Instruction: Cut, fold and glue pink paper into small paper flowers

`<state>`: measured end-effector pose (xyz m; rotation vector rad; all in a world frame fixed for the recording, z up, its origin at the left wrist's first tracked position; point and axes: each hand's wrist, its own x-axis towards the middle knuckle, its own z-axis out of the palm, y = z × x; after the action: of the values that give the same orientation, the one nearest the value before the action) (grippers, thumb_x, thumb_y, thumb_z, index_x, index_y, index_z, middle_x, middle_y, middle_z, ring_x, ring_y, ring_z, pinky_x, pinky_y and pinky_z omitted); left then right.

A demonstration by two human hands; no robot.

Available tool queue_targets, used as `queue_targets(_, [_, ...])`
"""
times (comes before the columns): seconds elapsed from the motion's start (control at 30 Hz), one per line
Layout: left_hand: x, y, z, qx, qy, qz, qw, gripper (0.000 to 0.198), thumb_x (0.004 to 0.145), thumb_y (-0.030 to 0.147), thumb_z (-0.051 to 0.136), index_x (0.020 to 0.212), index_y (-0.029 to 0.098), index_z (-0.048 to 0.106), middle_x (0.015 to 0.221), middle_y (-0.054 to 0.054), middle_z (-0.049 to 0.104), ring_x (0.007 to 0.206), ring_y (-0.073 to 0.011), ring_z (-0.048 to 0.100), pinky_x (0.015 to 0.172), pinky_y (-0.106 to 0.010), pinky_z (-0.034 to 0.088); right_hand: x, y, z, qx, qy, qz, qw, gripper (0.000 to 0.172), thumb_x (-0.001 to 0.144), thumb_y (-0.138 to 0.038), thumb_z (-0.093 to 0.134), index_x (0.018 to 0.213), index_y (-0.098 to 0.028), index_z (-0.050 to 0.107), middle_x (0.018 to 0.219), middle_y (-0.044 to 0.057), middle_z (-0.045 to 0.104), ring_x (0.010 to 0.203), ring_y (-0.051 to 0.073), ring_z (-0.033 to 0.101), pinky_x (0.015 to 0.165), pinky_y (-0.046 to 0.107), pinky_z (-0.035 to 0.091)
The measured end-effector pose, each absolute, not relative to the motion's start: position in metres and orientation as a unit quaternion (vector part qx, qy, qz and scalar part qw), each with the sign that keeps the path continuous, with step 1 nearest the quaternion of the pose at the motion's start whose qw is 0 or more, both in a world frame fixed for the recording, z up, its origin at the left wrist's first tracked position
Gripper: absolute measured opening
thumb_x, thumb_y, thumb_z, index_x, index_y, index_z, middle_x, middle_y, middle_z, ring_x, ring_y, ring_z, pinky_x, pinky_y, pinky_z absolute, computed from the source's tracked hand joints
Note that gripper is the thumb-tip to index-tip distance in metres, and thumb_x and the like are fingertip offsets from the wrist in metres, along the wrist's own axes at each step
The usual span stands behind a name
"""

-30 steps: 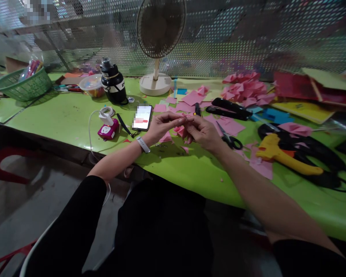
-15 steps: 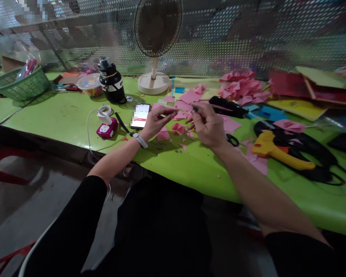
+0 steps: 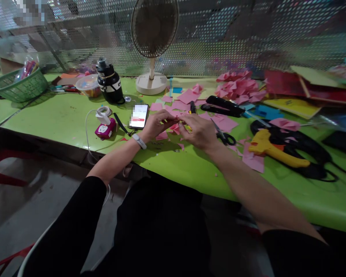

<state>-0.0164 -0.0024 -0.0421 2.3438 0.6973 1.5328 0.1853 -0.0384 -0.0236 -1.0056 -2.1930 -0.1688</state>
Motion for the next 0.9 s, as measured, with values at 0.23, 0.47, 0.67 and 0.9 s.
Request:
queue_targets(0.23, [-0.021, -0.003, -0.038, 0.817, 0.25, 0.509, 0.101, 0.023, 0.091, 0.039, 0.071, 0.089, 0.017, 0.072, 0.084, -0.005, 0.071, 0.071, -0.0103, 0.067, 0.067, -0.025, 0.056, 0.185, -0.038, -0.023, -0.382, -0.853, -0.085, 0.345, 0.032, 0.097, -0.028, 0.049, 0.109, -0.015, 0.076, 0.107, 0.013, 0.079, 0.09, 0.025, 0.073, 0.073, 0.036, 0.056])
queue_targets(0.47, [-0.023, -0.004, -0.037, 0.831, 0.25, 0.487, 0.096, 0.021, 0.092, 0.037, 0.07, 0.09, 0.017, 0.073, 0.085, -0.006, 0.072, 0.076, -0.0122, 0.068, 0.068, -0.024, 0.055, 0.185, -0.037, -0.023, -0.375, -0.859, -0.081, 0.338, 0.029, 0.095, -0.025, 0.051, 0.106, -0.016, 0.077, 0.1, 0.012, 0.079, 0.083, 0.026, 0.072, 0.069, 0.038, 0.055])
queue_targets(0.67, [-0.028, -0.005, -0.027, 0.832, 0.263, 0.473, 0.12, 0.026, 0.088, 0.041, 0.075, 0.099, 0.017, 0.074, 0.088, -0.007, 0.072, 0.074, -0.0116, 0.067, 0.067, -0.025, 0.056, 0.197, -0.037, -0.004, -0.376, -0.857, -0.027, 0.351, 0.03, 0.096, -0.027, 0.051, 0.108, -0.018, 0.078, 0.105, 0.013, 0.078, 0.091, 0.026, 0.072, 0.078, 0.04, 0.055])
queue_targets(0.9, [-0.033, -0.001, -0.023, 0.842, 0.32, 0.407, 0.155, 0.023, 0.092, 0.039, 0.069, 0.087, 0.017, 0.075, 0.083, -0.008, 0.07, 0.07, -0.0127, 0.063, 0.062, -0.026, 0.052, 0.227, -0.039, 0.022, -0.363, -0.9, 0.132, 0.2, 0.026, 0.091, -0.028, 0.058, 0.099, -0.023, 0.082, 0.09, 0.006, 0.079, 0.075, 0.021, 0.07, 0.068, 0.034, 0.05])
